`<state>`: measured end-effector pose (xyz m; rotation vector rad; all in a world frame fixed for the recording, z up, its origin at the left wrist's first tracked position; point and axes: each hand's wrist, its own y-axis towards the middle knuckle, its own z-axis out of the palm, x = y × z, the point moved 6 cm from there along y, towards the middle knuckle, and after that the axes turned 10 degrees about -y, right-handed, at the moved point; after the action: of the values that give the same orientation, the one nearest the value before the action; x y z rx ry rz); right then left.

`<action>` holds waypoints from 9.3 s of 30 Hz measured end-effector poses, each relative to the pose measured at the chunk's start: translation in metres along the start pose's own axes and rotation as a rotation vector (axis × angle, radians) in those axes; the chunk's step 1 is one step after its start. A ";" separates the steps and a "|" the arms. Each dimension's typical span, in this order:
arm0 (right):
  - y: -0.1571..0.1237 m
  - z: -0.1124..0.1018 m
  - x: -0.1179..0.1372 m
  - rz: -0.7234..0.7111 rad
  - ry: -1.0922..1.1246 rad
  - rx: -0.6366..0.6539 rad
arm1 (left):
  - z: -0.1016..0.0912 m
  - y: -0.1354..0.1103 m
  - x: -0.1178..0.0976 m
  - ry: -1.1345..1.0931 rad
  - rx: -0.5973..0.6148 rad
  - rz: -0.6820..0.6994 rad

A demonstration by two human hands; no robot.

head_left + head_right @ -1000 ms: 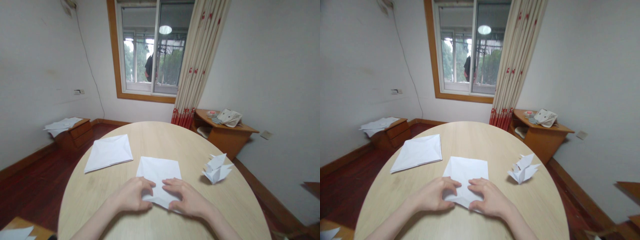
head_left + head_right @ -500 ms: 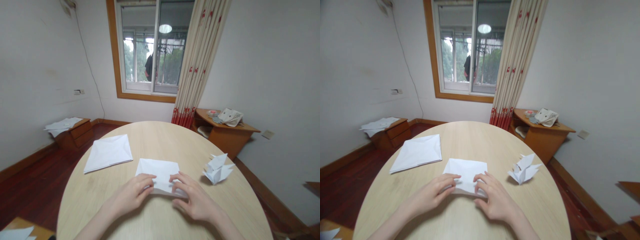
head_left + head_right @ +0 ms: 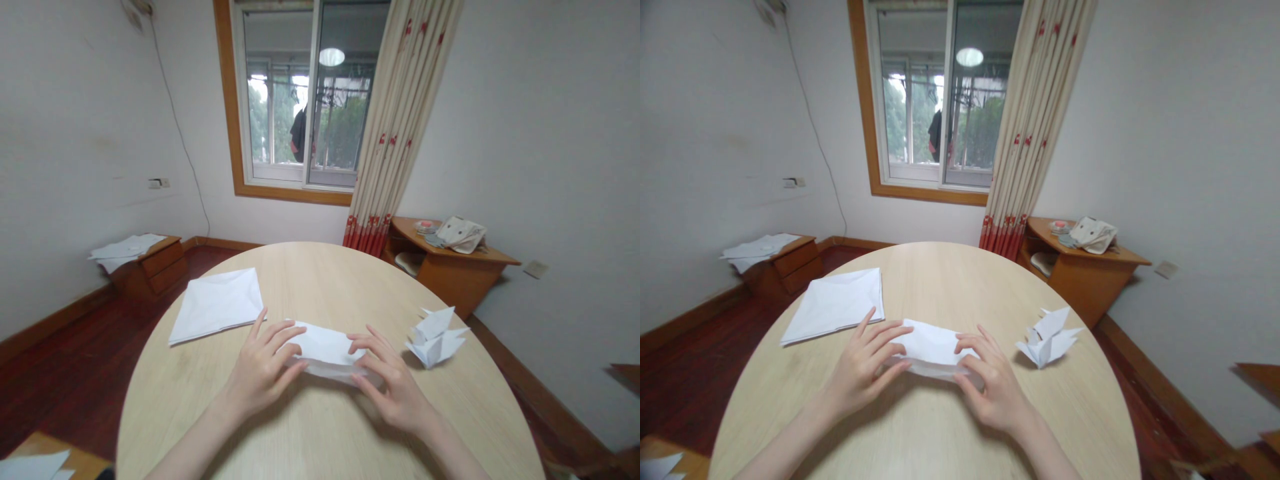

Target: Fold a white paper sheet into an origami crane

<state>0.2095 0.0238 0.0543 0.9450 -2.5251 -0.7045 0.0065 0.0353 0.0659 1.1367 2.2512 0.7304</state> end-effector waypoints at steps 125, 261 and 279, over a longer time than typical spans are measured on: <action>-0.025 0.074 -0.061 0.466 -0.251 0.689 | 0.058 -0.034 0.086 -0.111 0.667 -0.600; -0.004 0.011 -0.011 0.051 0.119 -0.248 | 0.007 -0.008 0.028 -0.437 0.160 -0.198; -0.007 0.015 -0.017 0.113 0.106 -0.316 | 0.014 -0.006 0.037 -0.694 -0.061 -0.341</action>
<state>0.2183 0.0355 0.0355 0.7048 -2.2673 -0.9552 -0.0064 0.0660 0.0446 0.7803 1.7406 0.2105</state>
